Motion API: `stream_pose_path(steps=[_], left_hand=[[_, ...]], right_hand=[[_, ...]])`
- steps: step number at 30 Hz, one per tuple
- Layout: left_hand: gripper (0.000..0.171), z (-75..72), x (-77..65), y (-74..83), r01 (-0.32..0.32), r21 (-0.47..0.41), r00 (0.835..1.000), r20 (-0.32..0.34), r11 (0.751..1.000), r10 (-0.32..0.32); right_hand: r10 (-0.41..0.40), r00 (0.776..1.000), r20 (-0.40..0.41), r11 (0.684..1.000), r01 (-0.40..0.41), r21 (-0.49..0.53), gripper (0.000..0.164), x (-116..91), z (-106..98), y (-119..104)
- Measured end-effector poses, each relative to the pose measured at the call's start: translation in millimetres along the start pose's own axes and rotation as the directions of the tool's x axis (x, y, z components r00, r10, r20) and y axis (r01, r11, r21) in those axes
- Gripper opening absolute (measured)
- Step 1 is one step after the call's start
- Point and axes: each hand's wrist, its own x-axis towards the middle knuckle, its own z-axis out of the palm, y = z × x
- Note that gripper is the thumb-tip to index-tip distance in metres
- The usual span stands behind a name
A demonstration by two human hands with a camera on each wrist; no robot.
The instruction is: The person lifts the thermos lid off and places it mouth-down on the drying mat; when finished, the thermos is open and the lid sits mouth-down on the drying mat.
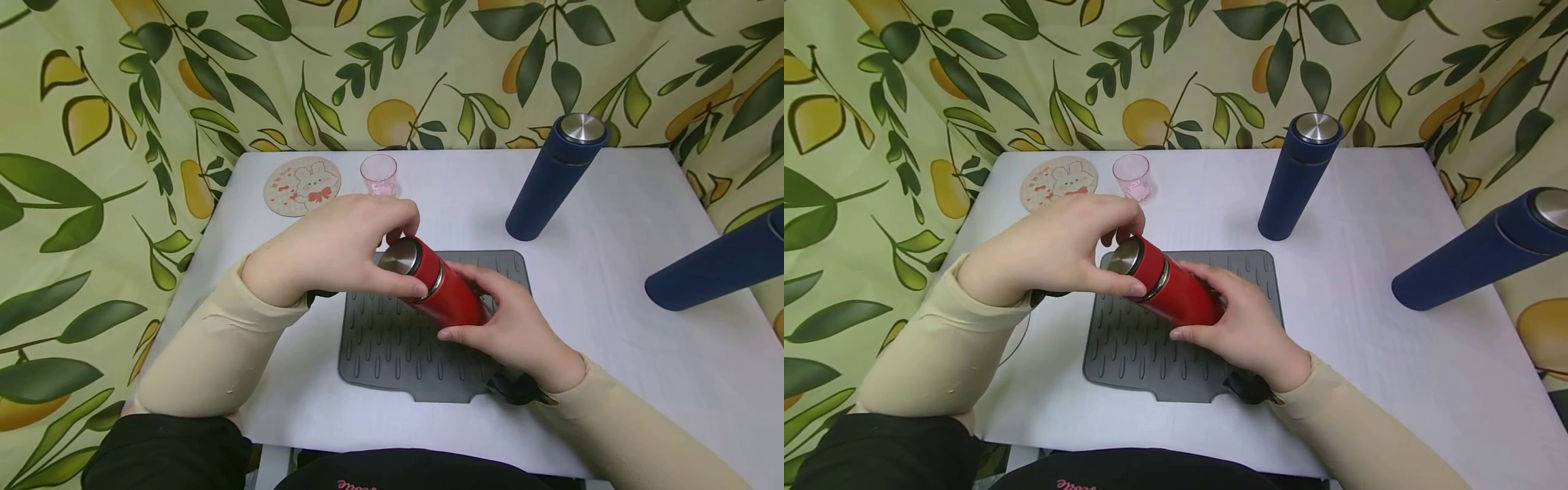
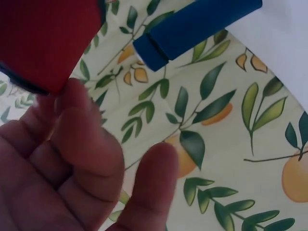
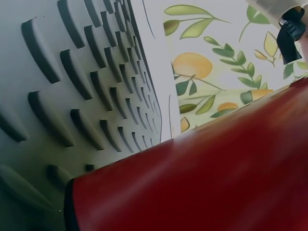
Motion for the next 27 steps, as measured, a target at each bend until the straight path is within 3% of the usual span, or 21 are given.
stream_pose_path(steps=[8, 11, 16, 20, 24, 27], left_hand=[[0.049, -9.7, -11.7, -8.3, -0.033, -0.076, 0.982, -0.187, 0.997, 0.019], [0.051, -10.4, -14.7, -10.9, -0.049, -0.072, 0.980, -0.198, 0.996, 0.034], [0.052, -7.4, -20.6, -14.2, -0.024, -0.061, 0.978, -0.207, 0.998, 0.011], [0.052, -0.4, -27.0, -21.8, 0.007, -0.060, 0.978, -0.208, 0.998, -0.020], [0.053, 11.6, -32.2, -32.2, 0.040, -0.065, 0.981, -0.186, 0.997, -0.052], [0.052, 22.6, -34.0, -40.5, 0.070, -0.072, 0.984, -0.160, 0.995, -0.081]], right_hand=[[0.028, 1.000, -0.009, 1.000, -0.028, -0.005, 0.089, 0, -1, -3], [0.032, 0.999, -0.019, 0.999, -0.033, -0.008, 0.090, 0, -3, -4], [0.052, 0.997, -0.048, 0.999, -0.053, -0.005, 0.090, -1, -11, -5], [0.062, 0.989, -0.134, 0.998, -0.062, 0.003, 0.089, -4, -25, -3], [0.045, 0.966, -0.253, 0.998, -0.034, 0.050, 0.088, -6, -44, 1], [0.061, 0.937, -0.345, 0.995, -0.028, 0.100, 0.085, -6, -59, 3]])
